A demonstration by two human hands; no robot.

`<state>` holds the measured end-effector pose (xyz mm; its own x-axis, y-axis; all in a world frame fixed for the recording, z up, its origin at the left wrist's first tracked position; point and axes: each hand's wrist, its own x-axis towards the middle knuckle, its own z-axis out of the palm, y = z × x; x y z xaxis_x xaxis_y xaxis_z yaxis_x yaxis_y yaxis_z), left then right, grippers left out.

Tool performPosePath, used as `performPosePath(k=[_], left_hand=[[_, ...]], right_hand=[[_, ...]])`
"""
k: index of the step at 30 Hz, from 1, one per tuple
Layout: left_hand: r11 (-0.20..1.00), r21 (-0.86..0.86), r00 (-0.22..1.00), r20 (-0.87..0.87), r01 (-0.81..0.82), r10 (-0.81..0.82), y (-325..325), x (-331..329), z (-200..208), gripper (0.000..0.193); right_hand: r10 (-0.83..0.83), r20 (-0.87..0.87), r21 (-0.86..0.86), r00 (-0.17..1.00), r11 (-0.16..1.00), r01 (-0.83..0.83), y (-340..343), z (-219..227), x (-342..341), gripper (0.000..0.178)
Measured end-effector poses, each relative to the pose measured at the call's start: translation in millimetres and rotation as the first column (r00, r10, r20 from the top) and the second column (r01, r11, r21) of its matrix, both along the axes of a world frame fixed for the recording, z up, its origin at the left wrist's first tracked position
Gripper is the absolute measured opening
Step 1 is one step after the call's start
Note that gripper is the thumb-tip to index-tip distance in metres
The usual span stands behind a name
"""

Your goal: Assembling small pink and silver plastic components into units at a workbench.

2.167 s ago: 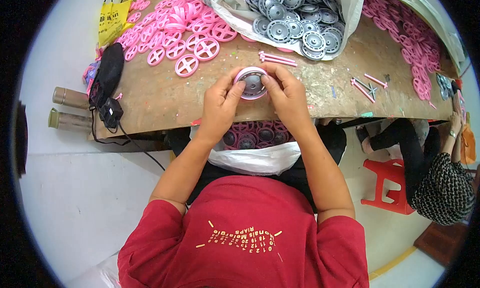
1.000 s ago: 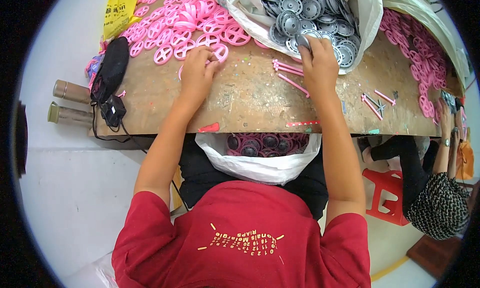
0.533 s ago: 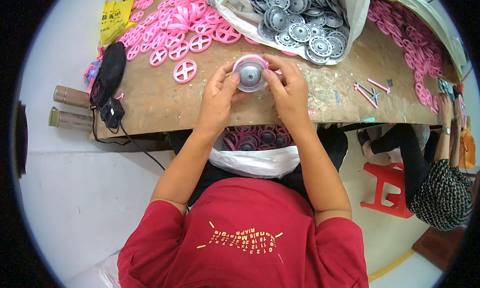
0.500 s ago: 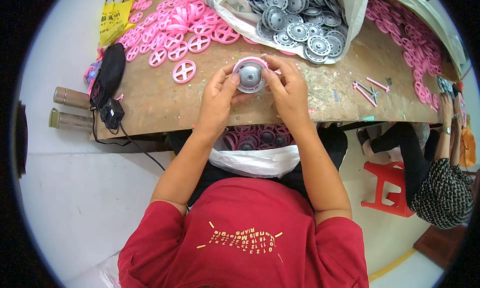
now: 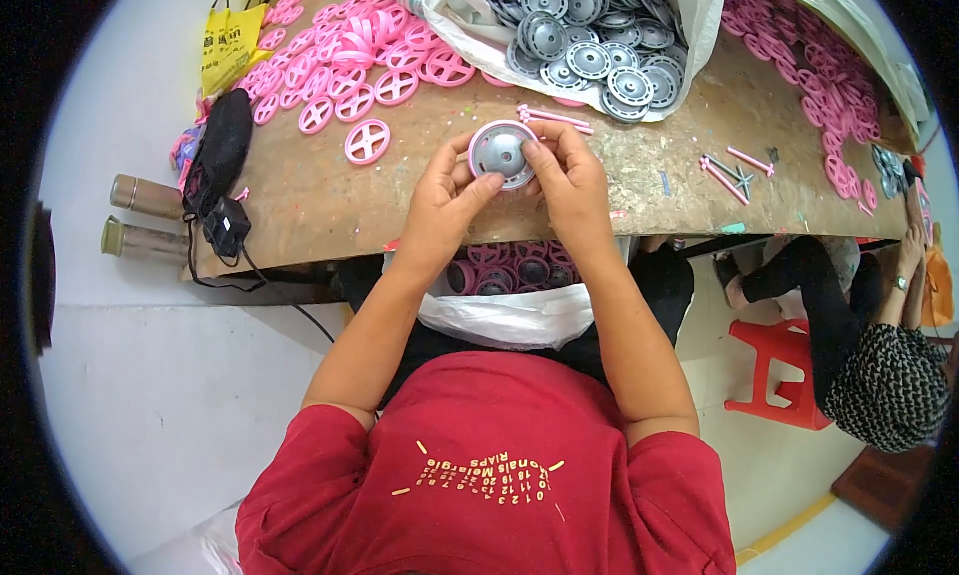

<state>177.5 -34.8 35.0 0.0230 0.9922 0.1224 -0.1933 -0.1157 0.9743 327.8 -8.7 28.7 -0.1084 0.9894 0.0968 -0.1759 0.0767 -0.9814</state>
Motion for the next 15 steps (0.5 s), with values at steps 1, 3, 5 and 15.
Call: performPosePath(k=[1, 3, 5, 15], left_hand=[[1.000, -0.027, 1.000, 0.013, 0.006, -0.005, -4, -2, 1, 0.034], [0.998, -0.056, 1.000, 0.024, 0.011, -0.010, -7, -5, 0, 0.034], [1.000, 0.000, 1.000, -0.006, -0.013, 0.013, -8, -4, -4, 0.035], [0.920, -0.240, 0.741, -0.544, 0.311, -0.392, -37, -65, 23, 0.041]], right_hand=[[0.002, -0.002, -0.002, 1.000, 1.000, -0.002, -2, 2, 1, 0.025], [0.114, 0.098, 0.062, 0.989, 0.991, -0.121, -7, 5, 1, 0.030], [0.104, 0.117, 0.080, 0.988, 0.990, -0.114, -9, -1, 0, 0.032], [-0.080, 0.523, 0.310, 0.849, 0.945, -0.102, 27, 23, 19, 0.029]])
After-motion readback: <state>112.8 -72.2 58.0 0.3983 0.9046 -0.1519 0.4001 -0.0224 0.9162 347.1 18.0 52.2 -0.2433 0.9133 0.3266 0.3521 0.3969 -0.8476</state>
